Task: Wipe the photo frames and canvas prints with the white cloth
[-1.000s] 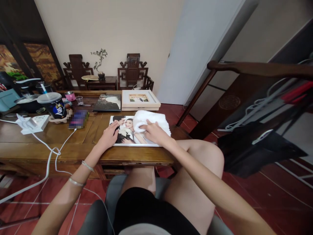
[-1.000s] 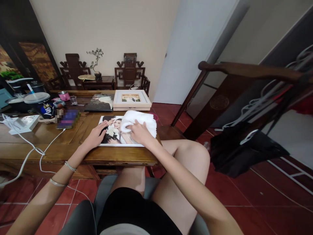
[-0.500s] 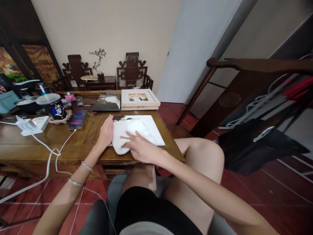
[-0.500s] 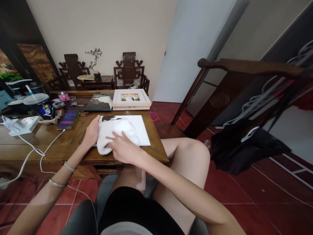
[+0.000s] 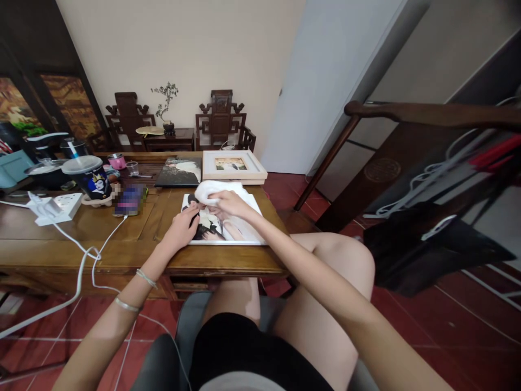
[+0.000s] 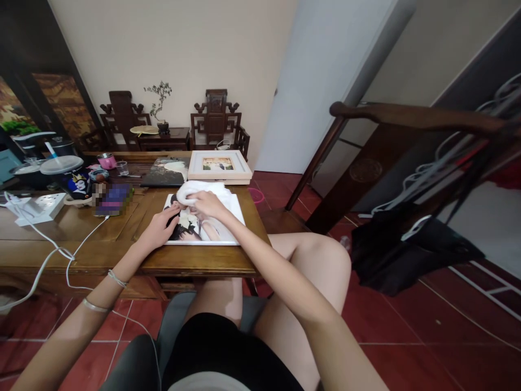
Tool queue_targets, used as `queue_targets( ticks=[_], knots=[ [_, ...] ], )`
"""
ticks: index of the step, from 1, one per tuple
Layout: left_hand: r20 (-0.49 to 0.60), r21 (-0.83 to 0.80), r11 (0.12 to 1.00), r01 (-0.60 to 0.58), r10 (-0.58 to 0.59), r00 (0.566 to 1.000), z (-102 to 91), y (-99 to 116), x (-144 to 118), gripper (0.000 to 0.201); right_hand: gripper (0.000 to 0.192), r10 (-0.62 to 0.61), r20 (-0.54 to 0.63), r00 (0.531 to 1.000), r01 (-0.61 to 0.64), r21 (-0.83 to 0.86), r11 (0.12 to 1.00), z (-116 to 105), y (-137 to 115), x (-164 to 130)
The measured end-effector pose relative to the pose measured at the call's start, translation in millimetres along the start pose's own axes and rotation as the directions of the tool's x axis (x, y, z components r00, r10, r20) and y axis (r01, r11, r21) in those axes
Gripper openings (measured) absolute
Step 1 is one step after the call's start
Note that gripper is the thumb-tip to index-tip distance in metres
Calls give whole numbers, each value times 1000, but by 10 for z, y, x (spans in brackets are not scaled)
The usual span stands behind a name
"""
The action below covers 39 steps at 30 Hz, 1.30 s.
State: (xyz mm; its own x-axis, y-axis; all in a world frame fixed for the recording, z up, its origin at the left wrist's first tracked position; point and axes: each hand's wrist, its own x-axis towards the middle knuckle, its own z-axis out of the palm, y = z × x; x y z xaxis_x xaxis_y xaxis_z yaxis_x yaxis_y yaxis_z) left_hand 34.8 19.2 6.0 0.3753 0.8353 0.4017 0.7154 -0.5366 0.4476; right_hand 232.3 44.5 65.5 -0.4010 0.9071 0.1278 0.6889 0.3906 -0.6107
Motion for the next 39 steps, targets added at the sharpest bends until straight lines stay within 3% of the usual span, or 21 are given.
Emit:
queue_targets(
  ticks=[2,5,9,14,17,20,24,27,30,34,39],
  knots=[
    [-7,8,1000,-4,4,1000,-8,8,6,41,45,-1,34,999,0,19,1000,104,-142,211],
    [-2,20,1000,0,0,1000,-16,9,14,41,46,-108,11,994,108,-79,991,237,-228,360],
    [-4,22,1000,3,-3,1000,-5,-9,14,41,48,-154,3,988,154,-63,986,169,-11,226],
    [14,31,999,18,-18,1000,1,-16,5,44,53,-94,-103,990,71,-204,976,-170,514,-178],
    [12,30,999,15,-16,1000,-6,-6,4,45,54,-58,-107,993,20,-328,945,-244,678,-494],
    [6,36,999,5,-6,1000,-8,3,5,45,53,-87,-42,995,65,-378,924,-190,601,-916],
    [6,41,999,12,-12,1000,-6,11,4,45,55,-214,29,976,210,-357,910,-107,312,-1483],
    [4,28,999,16,-16,1000,-8,12,3,44,55,-262,72,962,271,-319,908,-119,219,-1652],
    [-4,9,1000,3,-3,1000,-9,0,2,44,56,-242,68,968,251,-305,919,-170,313,-1477],
    [-10,-6,1000,-8,8,1000,-7,-23,5,44,58,-107,41,993,114,-344,932,-221,477,-886],
    [-59,-97,995,1,-7,998,-22,-28,19,40,56,22,-39,999,-36,-398,917,-114,300,-353]
  ],
)
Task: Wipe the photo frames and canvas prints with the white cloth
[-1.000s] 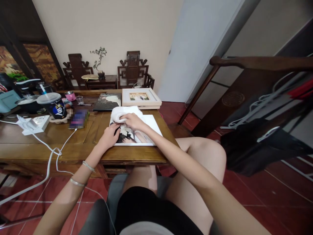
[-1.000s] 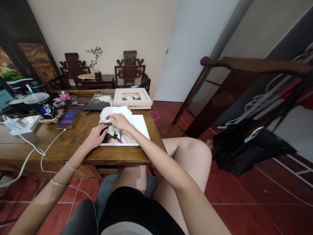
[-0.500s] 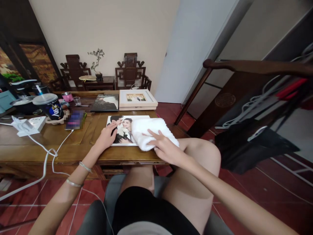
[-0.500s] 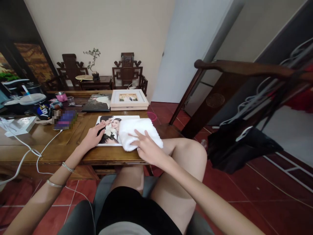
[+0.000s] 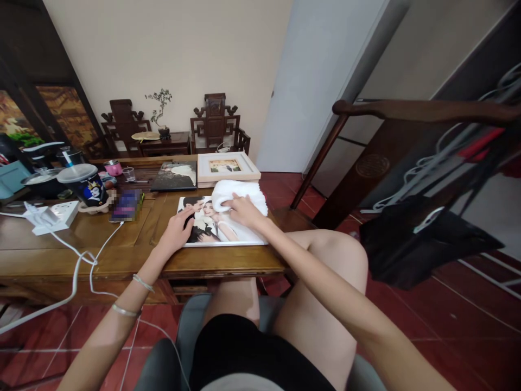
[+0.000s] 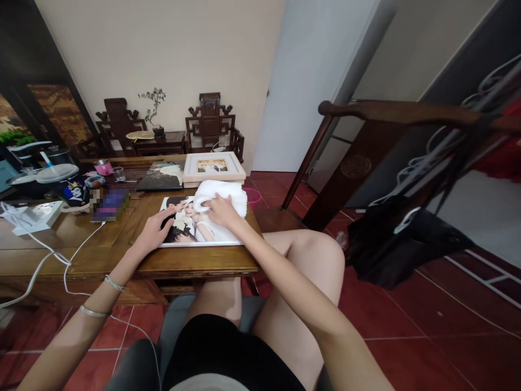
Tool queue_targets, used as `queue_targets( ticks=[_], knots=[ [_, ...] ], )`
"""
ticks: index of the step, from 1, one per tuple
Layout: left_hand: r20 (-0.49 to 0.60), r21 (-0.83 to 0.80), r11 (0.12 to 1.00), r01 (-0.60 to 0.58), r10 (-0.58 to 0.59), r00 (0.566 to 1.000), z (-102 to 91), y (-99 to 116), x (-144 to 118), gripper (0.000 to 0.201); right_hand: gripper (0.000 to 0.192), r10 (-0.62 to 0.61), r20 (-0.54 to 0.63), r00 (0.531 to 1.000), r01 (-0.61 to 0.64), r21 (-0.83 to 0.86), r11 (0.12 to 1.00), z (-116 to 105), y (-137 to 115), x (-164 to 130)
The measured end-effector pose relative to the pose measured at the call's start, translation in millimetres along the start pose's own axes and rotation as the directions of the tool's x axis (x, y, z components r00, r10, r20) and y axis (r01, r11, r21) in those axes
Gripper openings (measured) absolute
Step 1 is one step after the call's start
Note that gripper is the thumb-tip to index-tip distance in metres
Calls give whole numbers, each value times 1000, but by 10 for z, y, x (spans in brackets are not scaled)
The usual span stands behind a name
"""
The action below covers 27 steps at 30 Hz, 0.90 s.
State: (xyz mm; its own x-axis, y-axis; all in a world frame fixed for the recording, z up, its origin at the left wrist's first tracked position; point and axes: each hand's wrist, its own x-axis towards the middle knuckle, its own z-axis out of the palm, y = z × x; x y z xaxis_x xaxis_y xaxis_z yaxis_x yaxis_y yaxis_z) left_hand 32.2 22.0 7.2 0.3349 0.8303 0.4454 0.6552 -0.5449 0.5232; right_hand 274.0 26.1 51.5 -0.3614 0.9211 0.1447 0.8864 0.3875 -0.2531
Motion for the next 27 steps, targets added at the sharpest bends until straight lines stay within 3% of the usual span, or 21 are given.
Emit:
queue_targets(
  ticks=[4,7,10,13,17,21,24,26,27],
  knots=[
    [-166,-198,979,44,-78,983,-64,14,31,41,54,-169,35,985,169,3,986,47,-354,-136],
    [-250,-413,907,79,-196,948,-161,54,40,48,51,-309,40,950,307,31,951,64,-551,-394],
    [-273,-493,862,122,-286,918,-292,167,15,54,36,-360,-10,933,360,41,932,67,-702,-577],
    [-305,-520,847,107,-301,904,-446,394,-24,56,38,-368,-91,925,369,2,929,68,-851,-625],
    [-356,-561,828,14,-256,899,-667,819,-34,56,40,-314,-276,909,301,-88,950,50,-1009,-581],
    [-413,-604,788,-119,-181,892,-786,1076,23,53,45,-280,-474,835,282,-70,957,-64,-990,-530],
    [-455,-620,765,-175,-170,874,-677,979,59,52,35,-151,-638,755,261,82,962,-242,-836,-494],
    [-402,-629,773,-77,-239,884,-508,807,55,53,21,45,-729,683,242,284,928,-376,-691,-467],
    [-329,-635,772,35,-311,891,-407,716,42,57,17,161,-753,638,251,401,881,-434,-615,-452]
  ],
)
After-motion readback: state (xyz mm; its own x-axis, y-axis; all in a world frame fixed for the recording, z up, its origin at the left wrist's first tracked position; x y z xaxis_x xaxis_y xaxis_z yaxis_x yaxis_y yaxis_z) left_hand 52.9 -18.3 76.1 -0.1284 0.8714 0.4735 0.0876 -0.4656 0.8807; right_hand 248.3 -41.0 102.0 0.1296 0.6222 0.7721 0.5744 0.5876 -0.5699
